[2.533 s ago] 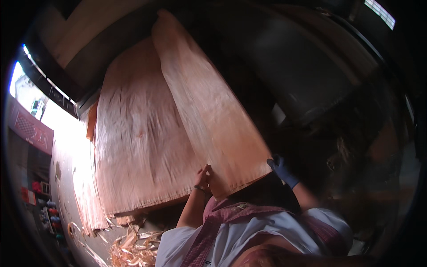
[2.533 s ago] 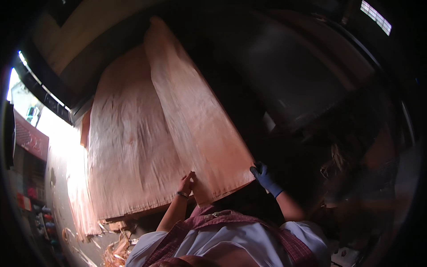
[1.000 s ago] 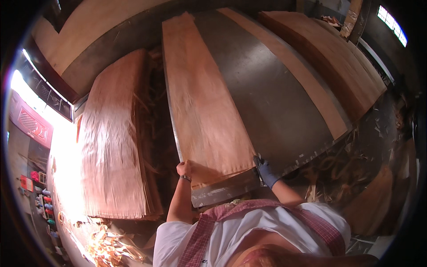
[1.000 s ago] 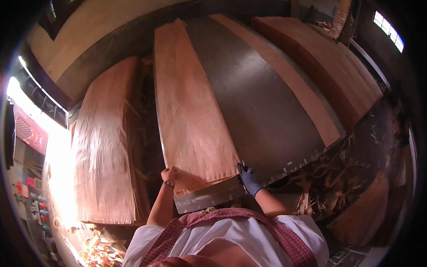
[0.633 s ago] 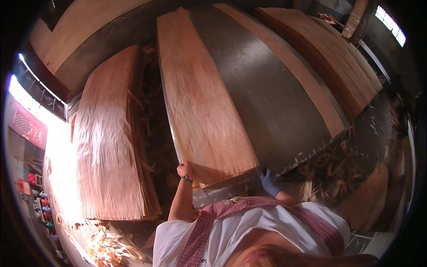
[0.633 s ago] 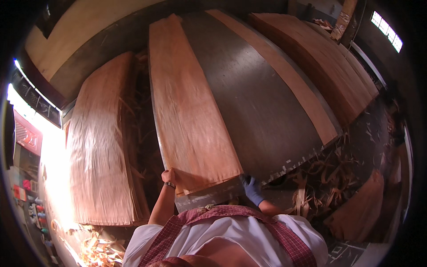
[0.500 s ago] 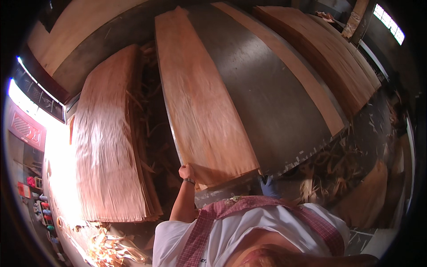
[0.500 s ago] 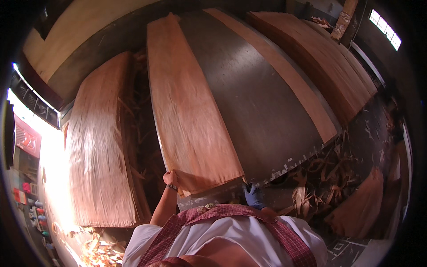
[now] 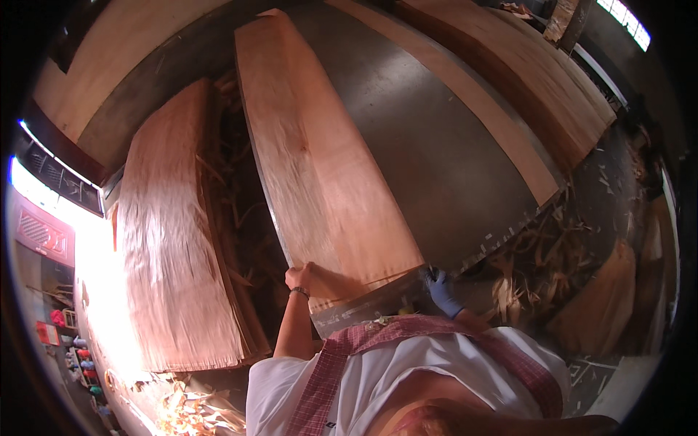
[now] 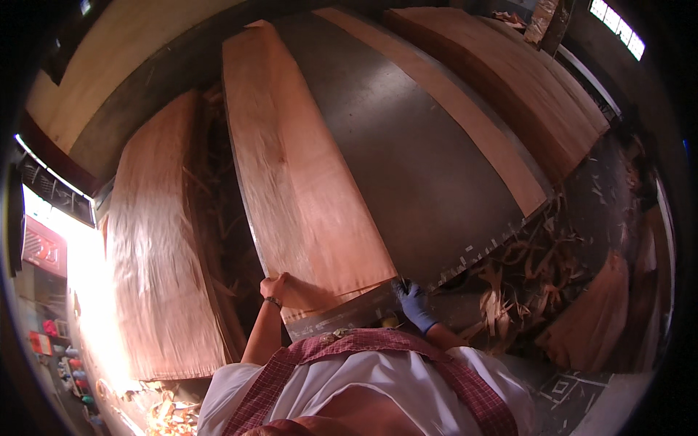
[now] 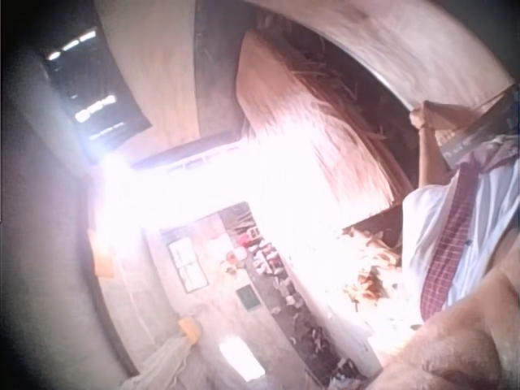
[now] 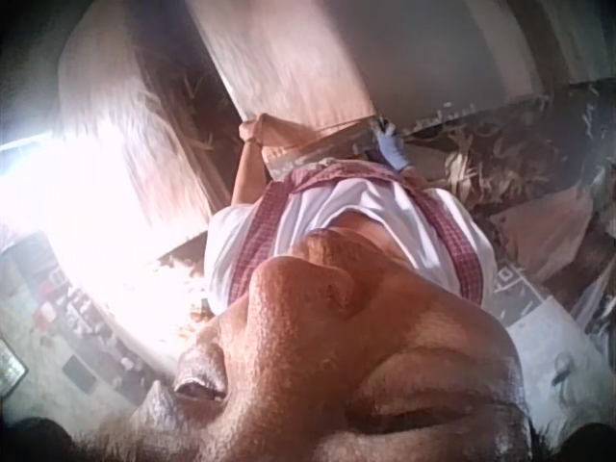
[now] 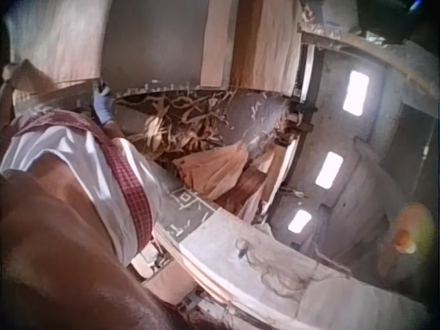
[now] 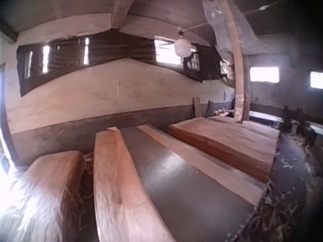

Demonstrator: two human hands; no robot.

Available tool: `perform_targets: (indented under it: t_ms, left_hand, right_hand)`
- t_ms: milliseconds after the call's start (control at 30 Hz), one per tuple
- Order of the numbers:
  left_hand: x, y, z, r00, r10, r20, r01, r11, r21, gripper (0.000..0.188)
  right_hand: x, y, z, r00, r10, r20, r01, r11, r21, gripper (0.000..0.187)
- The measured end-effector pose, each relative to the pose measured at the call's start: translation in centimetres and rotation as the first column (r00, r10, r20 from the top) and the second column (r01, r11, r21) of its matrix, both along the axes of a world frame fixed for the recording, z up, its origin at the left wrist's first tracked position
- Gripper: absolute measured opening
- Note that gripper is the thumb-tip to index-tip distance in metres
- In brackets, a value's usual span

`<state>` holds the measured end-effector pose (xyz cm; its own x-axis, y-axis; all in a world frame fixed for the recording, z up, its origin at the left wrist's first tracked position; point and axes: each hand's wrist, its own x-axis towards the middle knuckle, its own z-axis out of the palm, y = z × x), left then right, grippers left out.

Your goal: The person peels thin sheets of wood veneer from a stack, folds the veneer, and uses a handheld blade to cut along the folds on a metal work surface.

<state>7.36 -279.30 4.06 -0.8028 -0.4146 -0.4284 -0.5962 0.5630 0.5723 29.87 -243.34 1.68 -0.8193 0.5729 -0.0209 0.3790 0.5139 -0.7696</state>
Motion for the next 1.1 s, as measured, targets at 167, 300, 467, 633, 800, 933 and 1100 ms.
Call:
perform_targets:
  t_ms: [167,300,467,633,800,933,1100]
  left_hand:
    - [-0.5,-0.8,-1.0,0.999,-0.049,0.011,0.049,0.996,-0.081,0.057]
    - [-0.9,-2.3,-2.5,1.000,-0.024,0.013,0.024,0.998,-0.063,0.059]
    - [-0.8,-1.3,-2.3,0.999,-0.052,-0.001,0.051,0.992,-0.115,0.056]
    - [-0.8,-1.1,-2.3,0.999,-0.038,-0.030,0.035,0.993,-0.110,0.054]
    - [-0.2,-1.9,-2.7,0.994,0.106,-0.030,-0.106,0.994,0.009,0.049]
    - [0.3,-1.1,-4.0,0.993,0.078,-0.086,-0.082,0.996,-0.042,0.046]
    - [0.1,-3.1,-6.1,0.992,0.086,-0.094,-0.088,0.996,-0.009,0.037]
  right_hand:
    - [0.7,3.7,3.2,0.999,-0.027,-0.042,0.033,0.991,0.133,0.036]
    - [1.9,8.3,3.5,0.996,-0.003,-0.091,0.000,0.999,-0.035,0.034]
    - [2.3,13.7,8.0,0.962,0.069,0.265,0.156,0.655,-0.739,0.027]
    - [3.4,19.5,4.6,0.982,0.091,0.166,-0.032,0.944,-0.329,0.031]
    - [0.9,16.8,9.0,0.962,-0.023,0.271,-0.117,0.866,0.487,0.047]
    - [-1.5,16.0,7.5,0.946,0.025,0.323,-0.192,0.847,0.496,0.065]
    - [-3.1,14.5,5.3,0.948,0.052,0.314,-0.174,0.911,0.374,0.057]
